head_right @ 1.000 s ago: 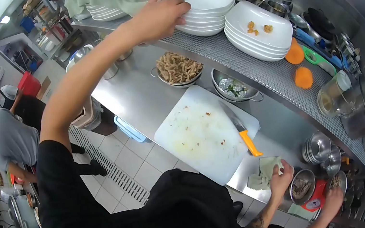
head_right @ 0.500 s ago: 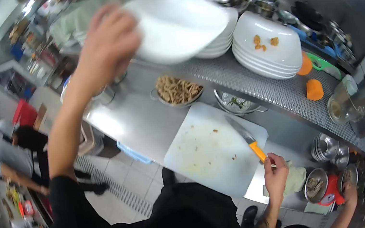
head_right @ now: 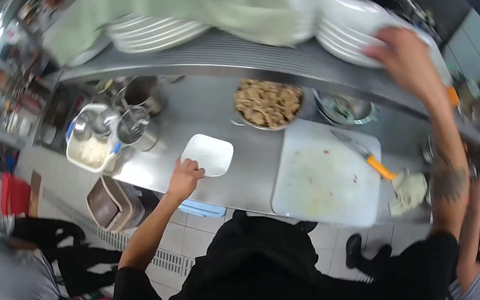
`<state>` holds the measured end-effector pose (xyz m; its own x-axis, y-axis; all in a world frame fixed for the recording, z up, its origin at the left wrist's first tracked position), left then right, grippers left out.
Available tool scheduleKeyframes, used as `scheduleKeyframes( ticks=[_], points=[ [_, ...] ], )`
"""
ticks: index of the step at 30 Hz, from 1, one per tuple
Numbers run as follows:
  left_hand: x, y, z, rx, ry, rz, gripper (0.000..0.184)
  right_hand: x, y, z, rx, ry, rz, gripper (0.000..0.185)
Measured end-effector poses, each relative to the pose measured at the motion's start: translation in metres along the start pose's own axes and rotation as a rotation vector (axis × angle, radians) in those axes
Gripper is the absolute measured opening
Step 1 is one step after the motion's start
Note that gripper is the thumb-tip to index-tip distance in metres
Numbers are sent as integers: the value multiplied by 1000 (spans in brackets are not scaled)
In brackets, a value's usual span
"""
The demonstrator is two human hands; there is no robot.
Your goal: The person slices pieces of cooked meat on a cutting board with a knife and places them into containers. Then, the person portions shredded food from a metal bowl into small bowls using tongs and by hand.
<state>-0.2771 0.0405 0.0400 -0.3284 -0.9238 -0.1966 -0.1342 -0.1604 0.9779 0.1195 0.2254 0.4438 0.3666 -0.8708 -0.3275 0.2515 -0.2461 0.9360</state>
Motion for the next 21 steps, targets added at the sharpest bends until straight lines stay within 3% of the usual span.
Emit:
scheduleKeyframes(
  ticks=[1, 5, 7, 9, 11, 13, 15, 17, 19, 20, 21],
  points=[
    [9, -19, 15, -10, -17, 16, 10, -1, 5, -1, -2, -77, 64, 30],
    [34, -55, 42, -23, -23, 126, 14, -12, 19, -45, -60, -40, -62, 37],
    [38, -43, 42, 44, -18, 88, 20, 6, 32, -28, -128, -100, -1, 46],
    [33, -16, 42, 121, -35, 41, 26, 47, 57, 3, -57, -118, -109, 46],
    [25, 27, 74, 322, 110, -149, 45, 93, 75, 29, -90, -7, -188, 49],
    [26, 44, 136, 184, 407, -355, 56, 135, 68, 74, -322, -62, -186, 51],
    [11, 94, 167, 102, 497, -523, 55, 152, 47, 102, -485, -113, 74, 40],
    [-1, 85, 198, 141, 474, -519, 51, 161, -11, 113, -444, 30, 253, 32],
    [-11, 58, 224, 195, 523, -176, 49, 166, -109, 121, -612, -13, 465, 25],
    [-15, 56, 229, 175, 579, -125, 48, 174, -168, 123, -715, -178, 649, 24],
    [-18, 54, 235, 147, 566, -139, 47, 183, -226, 127, -647, -135, 669, 25]
  ],
)
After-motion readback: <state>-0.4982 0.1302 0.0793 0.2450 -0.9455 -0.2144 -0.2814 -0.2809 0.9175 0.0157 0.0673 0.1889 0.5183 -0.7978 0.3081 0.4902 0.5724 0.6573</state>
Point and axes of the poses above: each hand's wrist, its own x-axis away from the middle knuckle, its own y-axis out of the back of the hand, z = x × y, the point moved 6 cm from there along -x, towards the middle knuckle, and after that the axes turned 6 degrees about -y, right-handed, at the moved point
